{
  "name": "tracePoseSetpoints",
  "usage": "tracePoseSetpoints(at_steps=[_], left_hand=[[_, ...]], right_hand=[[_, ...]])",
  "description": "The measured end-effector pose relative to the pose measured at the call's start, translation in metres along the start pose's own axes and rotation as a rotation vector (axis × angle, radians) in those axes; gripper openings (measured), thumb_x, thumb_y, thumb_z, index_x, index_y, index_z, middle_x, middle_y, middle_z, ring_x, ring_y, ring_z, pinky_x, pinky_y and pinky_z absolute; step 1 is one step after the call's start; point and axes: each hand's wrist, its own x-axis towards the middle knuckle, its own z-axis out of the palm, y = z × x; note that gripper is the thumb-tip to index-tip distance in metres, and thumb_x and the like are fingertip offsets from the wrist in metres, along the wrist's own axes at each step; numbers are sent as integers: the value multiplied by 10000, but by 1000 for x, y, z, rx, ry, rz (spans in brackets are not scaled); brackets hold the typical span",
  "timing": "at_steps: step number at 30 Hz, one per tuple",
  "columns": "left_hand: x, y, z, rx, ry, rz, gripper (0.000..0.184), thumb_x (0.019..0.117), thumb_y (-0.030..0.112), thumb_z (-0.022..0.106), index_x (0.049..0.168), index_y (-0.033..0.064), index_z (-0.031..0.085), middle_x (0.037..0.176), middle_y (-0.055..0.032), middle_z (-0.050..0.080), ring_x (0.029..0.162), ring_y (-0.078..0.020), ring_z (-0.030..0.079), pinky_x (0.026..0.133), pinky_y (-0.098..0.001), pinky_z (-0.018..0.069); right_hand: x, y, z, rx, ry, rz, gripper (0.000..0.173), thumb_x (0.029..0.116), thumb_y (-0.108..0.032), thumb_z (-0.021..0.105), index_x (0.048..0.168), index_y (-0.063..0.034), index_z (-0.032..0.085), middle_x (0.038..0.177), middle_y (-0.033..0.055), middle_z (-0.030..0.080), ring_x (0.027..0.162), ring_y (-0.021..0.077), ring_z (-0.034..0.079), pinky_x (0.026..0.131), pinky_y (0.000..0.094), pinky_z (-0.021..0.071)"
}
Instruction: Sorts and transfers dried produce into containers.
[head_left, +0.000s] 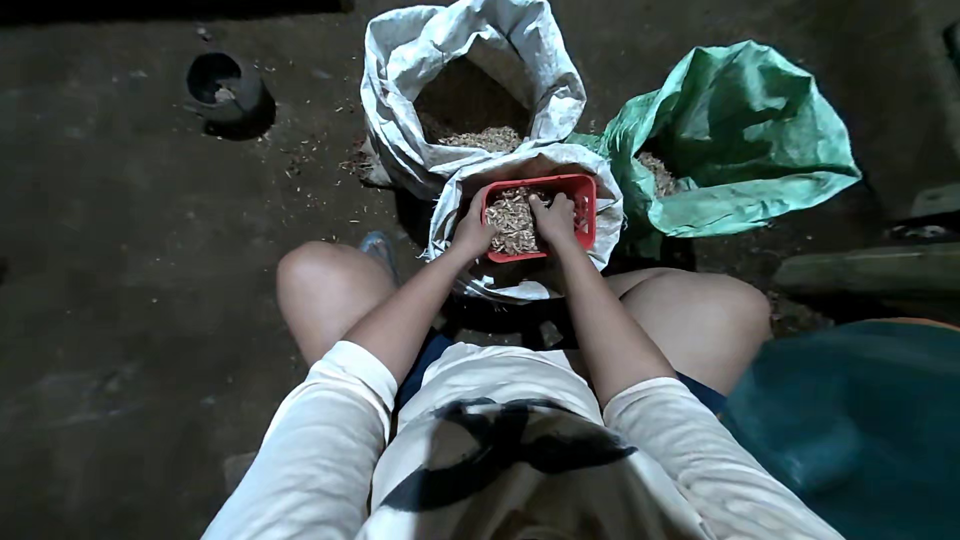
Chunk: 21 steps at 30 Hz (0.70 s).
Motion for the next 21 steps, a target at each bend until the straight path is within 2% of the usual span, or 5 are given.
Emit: tracePoseSetpoints(at_steps=[4, 11, 15, 18, 21], left_hand=[[2, 1, 2, 31, -11, -13, 869, 950, -31, 581, 1651, 241, 146, 1510, -238, 482, 1336, -411, 532, 1047, -630, 453], [4, -4, -7, 91, -51, -51, 893, 941, -33, 574, 1654, 247, 117, 1501, -248, 486, 1327, -423, 535, 1038, -639, 457], [3, -1, -8, 83, -34, -79, 880, 962, 1, 574, 1657, 246, 93, 1479, -259, 503, 1315, -426, 545, 1034, -637, 460], [0, 10, -5, 82, -31, -82, 895, 949, -20, 577, 1657, 249, 99, 1463, -264, 513, 1296, -430, 555, 1019, -641, 464], [-2, 13, -2, 110, -38, -53, 866, 957, -44, 542, 1656, 234, 114, 1490, -253, 496, 1324, -417, 540, 1047, -621, 451]], right_hand=[[-3, -11, 15, 34, -67, 42, 858, 984, -533, 632, 1528, 73, 360, 1576, 364, 317, 1470, 517, 329, 1165, 662, 329], [-4, 4, 8, 89, -240, -169, 596, 924, -269, 784, 1409, -20, 544, 1381, 285, 583, 1299, 413, 569, 1080, 632, 450], [-23, -2, -3, 19, -199, -341, 608, 857, -281, 854, 1386, -102, 614, 1459, 240, 510, 1334, 403, 515, 1074, 608, 451], [-34, -18, 9, -218, -186, -370, 771, 786, -351, 897, 1475, -228, 572, 1531, 296, 423, 1356, 518, 459, 1026, 718, 428], [-40, -31, 27, -469, -222, -311, 903, 731, -268, 913, 1527, -325, 490, 1608, 321, 294, 1455, 581, 294, 1022, 814, 341]])
